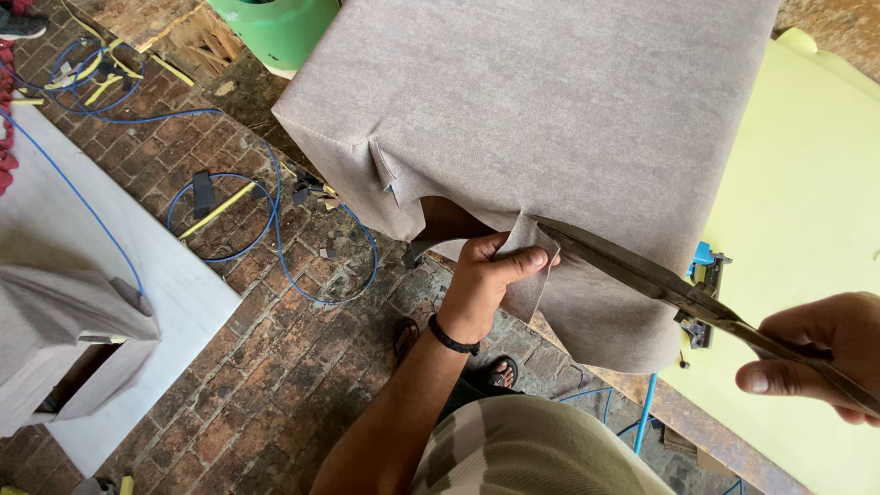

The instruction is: The person stretches a gray fabric cover over a wooden furniture frame on a workbench, pressing and smoothing the fabric and stapling it along the edges with a pneumatic staple gun. They use shears to trim excess fabric at a corner, then handle a small white marking object.

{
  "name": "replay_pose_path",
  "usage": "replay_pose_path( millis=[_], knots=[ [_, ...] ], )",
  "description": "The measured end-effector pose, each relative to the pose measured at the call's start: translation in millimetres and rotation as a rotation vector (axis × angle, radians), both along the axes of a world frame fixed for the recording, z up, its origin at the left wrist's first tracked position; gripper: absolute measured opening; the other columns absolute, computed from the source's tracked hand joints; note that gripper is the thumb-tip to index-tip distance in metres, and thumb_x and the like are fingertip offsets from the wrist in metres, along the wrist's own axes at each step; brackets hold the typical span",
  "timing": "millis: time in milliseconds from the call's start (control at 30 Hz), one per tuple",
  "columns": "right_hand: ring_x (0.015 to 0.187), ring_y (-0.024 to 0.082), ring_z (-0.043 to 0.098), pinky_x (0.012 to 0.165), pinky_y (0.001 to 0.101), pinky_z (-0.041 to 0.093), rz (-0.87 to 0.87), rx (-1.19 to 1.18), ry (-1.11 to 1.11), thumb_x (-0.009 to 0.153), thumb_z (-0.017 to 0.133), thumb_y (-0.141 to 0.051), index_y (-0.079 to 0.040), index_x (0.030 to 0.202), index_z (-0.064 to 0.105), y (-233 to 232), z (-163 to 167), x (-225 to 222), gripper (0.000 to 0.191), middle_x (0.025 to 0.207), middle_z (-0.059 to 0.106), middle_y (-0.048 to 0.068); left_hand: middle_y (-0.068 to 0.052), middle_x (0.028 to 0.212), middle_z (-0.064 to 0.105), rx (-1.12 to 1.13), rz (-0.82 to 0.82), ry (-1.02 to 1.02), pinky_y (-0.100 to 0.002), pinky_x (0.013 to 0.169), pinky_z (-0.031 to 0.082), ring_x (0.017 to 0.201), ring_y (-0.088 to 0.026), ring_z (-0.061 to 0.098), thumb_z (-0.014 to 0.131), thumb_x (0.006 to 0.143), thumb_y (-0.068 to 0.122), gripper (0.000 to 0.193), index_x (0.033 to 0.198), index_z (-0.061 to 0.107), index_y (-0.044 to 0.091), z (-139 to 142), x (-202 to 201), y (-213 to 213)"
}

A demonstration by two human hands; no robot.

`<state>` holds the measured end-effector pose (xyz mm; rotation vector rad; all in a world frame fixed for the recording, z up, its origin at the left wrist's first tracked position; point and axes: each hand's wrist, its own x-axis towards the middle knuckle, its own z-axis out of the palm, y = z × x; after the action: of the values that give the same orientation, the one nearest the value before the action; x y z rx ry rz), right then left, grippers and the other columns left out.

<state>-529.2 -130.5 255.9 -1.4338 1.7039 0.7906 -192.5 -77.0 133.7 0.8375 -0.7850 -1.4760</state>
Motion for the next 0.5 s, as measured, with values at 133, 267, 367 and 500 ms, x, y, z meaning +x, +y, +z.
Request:
replay_pose_path(
  millis=[133,267,367,500],
  knots=[
    [0.032,0.016,0.057,0.036,0.0302,0.045,-0.003,0.043,0.024,0.076,0.082,-0.045,-0.007,0.091,0.069,0,3,7,0.043,0.045,0.058,0.008,-0.010,0.101,0.079,-0.040,-0.018,-0.031,-0.034,0.091,0.058,0.096,-0.017,0.074,0.070,0.096,0.010,0.016,0.106,0.078,0.000,-1,1,0],
    [0.032,0.013,0.058,0.037,0.0290,0.046,0.068,0.014,0.036,0.072,0.084,-0.046,-0.010,0.090,0.071,3,-7,-1,0.041,0.047,0.059,0.004,-0.009,0.096,0.080,-0.088,-0.085,-0.218,-0.033,0.080,0.060,0.086,-0.014,0.074,0.069,0.097,0.017,0.016,0.103,0.077,0.003,-6,4,2],
    [0.034,0.014,0.057,0.037,0.0296,0.049,0.084,-0.035,0.014,0.073,0.083,-0.045,-0.011,0.089,0.071,7,-21,-16,0.040,0.048,0.058,0.004,-0.009,0.085,0.075,-0.056,-0.127,-0.409,-0.032,0.070,0.052,0.073,-0.013,0.065,0.072,0.097,0.021,0.020,0.101,0.078,0.002,-10,7,8],
    [0.041,0.025,0.048,0.045,0.0403,0.037,-0.094,-0.191,-0.103,0.081,0.089,-0.039,-0.008,0.093,0.068,-7,-35,-30,0.039,0.053,0.049,0.012,-0.007,0.105,0.075,-0.237,0.249,-0.862,-0.034,0.079,0.059,0.089,-0.018,0.071,0.068,0.096,0.032,0.032,0.119,0.070,0.009,-7,22,18]
  ],
)
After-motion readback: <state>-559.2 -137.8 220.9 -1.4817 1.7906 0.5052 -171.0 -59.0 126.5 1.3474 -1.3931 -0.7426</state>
